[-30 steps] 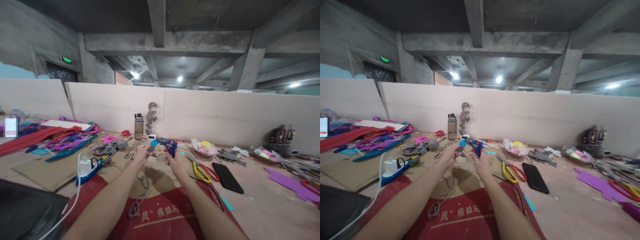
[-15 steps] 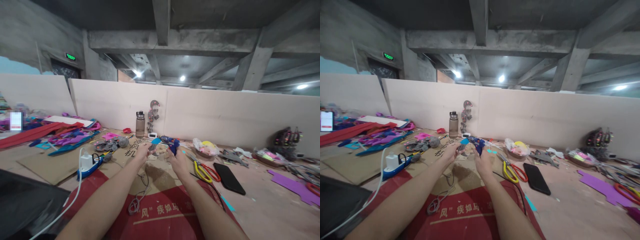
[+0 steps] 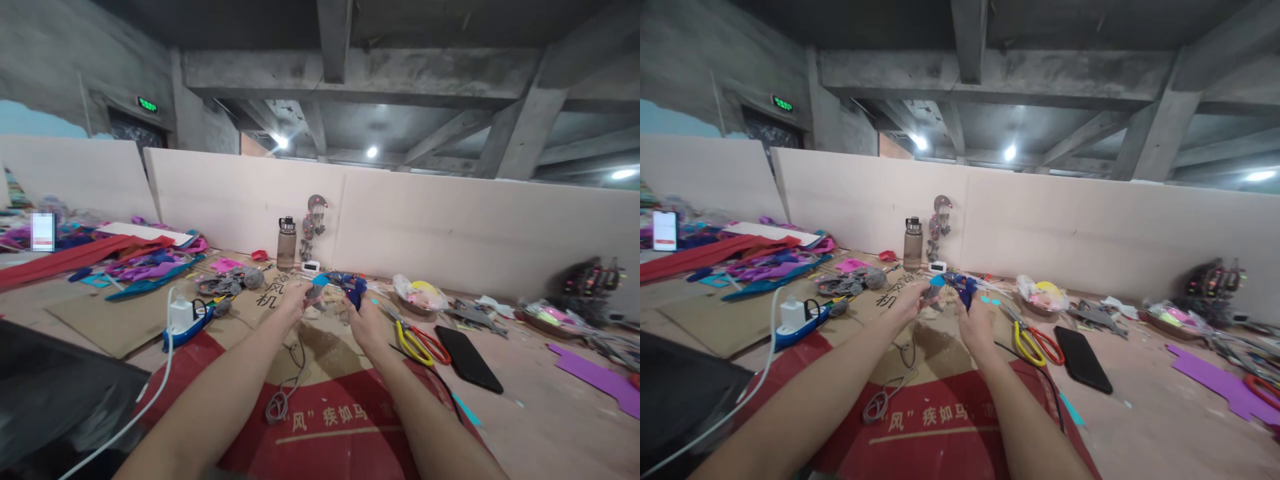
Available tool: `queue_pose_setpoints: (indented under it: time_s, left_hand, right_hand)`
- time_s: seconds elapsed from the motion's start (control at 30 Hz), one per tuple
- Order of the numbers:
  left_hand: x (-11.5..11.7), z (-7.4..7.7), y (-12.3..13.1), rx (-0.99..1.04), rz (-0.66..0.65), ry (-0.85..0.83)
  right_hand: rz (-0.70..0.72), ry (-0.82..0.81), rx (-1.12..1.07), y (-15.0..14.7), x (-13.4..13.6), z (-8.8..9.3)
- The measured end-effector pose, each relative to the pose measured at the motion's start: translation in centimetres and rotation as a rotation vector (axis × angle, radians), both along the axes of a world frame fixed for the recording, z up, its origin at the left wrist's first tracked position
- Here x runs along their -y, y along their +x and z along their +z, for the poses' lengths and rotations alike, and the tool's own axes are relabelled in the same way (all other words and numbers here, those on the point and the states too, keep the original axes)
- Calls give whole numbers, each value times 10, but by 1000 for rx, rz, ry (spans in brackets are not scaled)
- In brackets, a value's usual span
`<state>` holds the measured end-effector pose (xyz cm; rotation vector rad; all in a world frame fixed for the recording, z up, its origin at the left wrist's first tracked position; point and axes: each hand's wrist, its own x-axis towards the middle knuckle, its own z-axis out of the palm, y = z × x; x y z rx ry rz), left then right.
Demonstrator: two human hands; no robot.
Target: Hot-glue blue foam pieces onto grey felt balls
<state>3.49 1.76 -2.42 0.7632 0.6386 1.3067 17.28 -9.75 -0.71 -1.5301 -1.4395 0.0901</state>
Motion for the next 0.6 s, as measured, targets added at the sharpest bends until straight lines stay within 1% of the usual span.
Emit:
queue_pose_setpoints:
  time_s: [0.2,0.37,0.6]
  left_hand:
    - [1,10,-6,-16,-26,-15]
    - [5,12,-5,-36,-60,20]
    - [8,15,-5,-39,-88,76]
  right_hand:
    - [16,-24,57,-3,2,2]
    - [-19,-40,133,-4,1,-1]
    - [-58,-82,159,-3,1,-2]
